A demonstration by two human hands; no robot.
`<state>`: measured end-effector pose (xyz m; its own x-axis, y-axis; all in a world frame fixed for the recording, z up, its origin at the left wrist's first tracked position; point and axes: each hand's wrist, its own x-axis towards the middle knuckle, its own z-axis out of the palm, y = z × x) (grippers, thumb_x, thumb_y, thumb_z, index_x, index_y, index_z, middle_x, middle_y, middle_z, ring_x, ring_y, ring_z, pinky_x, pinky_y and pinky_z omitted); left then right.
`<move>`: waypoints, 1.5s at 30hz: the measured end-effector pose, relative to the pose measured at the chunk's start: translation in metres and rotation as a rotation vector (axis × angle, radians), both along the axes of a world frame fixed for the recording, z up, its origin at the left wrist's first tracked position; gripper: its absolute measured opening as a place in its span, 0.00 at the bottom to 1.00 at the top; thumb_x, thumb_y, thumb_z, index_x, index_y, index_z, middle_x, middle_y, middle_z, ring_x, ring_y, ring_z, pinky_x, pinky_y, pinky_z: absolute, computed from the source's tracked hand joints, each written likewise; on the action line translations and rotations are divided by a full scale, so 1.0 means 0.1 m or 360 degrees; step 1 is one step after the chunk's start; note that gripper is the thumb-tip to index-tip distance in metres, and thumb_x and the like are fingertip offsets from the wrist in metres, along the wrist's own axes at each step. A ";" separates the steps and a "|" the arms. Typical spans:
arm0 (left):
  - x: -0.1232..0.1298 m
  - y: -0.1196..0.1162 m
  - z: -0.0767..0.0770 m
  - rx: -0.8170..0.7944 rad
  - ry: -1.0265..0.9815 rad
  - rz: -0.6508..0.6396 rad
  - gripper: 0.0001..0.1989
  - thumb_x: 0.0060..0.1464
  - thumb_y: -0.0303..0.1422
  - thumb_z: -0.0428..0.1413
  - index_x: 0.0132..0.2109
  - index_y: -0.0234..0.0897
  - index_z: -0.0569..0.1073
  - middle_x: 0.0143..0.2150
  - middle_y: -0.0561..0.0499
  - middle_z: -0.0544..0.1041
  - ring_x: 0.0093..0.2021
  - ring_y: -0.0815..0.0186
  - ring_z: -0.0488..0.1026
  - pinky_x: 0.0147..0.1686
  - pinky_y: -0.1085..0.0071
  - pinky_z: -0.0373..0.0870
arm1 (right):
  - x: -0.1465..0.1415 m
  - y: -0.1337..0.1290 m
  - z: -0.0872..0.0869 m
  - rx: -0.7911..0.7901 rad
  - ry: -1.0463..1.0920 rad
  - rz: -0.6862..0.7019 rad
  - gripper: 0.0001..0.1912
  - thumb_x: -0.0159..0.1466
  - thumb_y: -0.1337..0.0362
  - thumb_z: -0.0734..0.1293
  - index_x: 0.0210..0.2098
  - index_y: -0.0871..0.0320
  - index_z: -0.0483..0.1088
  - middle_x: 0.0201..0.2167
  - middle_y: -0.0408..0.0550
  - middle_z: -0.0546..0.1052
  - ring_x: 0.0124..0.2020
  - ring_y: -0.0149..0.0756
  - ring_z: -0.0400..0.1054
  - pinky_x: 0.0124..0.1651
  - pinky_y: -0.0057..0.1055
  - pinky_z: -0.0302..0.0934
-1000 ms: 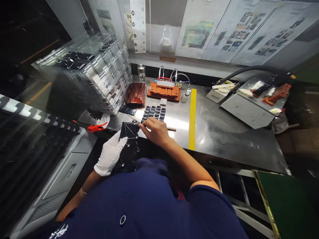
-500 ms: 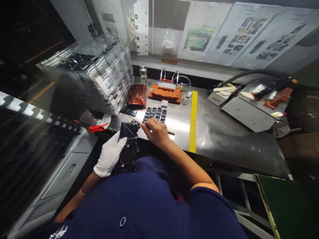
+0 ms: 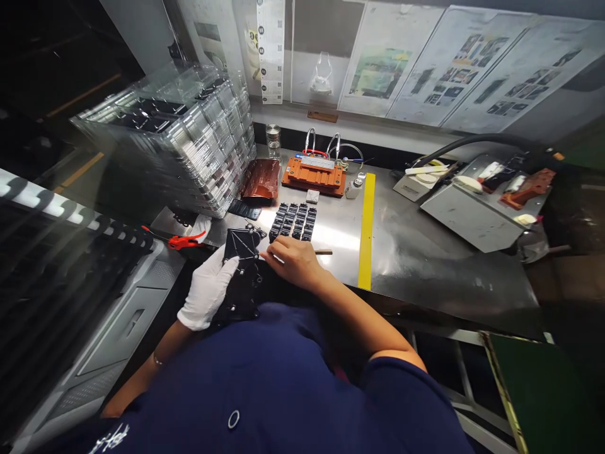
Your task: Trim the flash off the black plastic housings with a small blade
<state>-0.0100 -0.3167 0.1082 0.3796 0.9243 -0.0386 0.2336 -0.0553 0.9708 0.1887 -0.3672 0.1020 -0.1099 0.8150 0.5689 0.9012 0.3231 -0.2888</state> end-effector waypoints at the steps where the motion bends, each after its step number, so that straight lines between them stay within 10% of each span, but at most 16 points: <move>1: 0.00 0.00 0.00 0.0005 -0.0003 0.0007 0.23 0.58 0.39 0.54 0.57 0.35 0.73 0.57 0.43 0.76 0.57 0.57 0.73 0.59 0.63 0.65 | 0.00 0.01 0.00 -0.0001 0.0006 -0.0006 0.16 0.69 0.60 0.63 0.26 0.58 0.70 0.24 0.45 0.75 0.25 0.28 0.66 0.27 0.26 0.51; 45: -0.03 -0.02 0.04 -0.0048 -0.0033 0.0005 0.22 0.59 0.40 0.54 0.58 0.36 0.73 0.55 0.45 0.78 0.55 0.57 0.74 0.57 0.64 0.67 | 0.01 -0.03 0.01 -0.0093 0.0249 0.0025 0.14 0.68 0.60 0.64 0.27 0.58 0.71 0.23 0.44 0.73 0.23 0.27 0.64 0.27 0.24 0.54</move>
<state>-0.0125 -0.3186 0.1123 0.3775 0.9241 -0.0586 0.2135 -0.0252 0.9766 0.1899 -0.3706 0.1028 -0.0368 0.8461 0.5317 0.8386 0.3156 -0.4441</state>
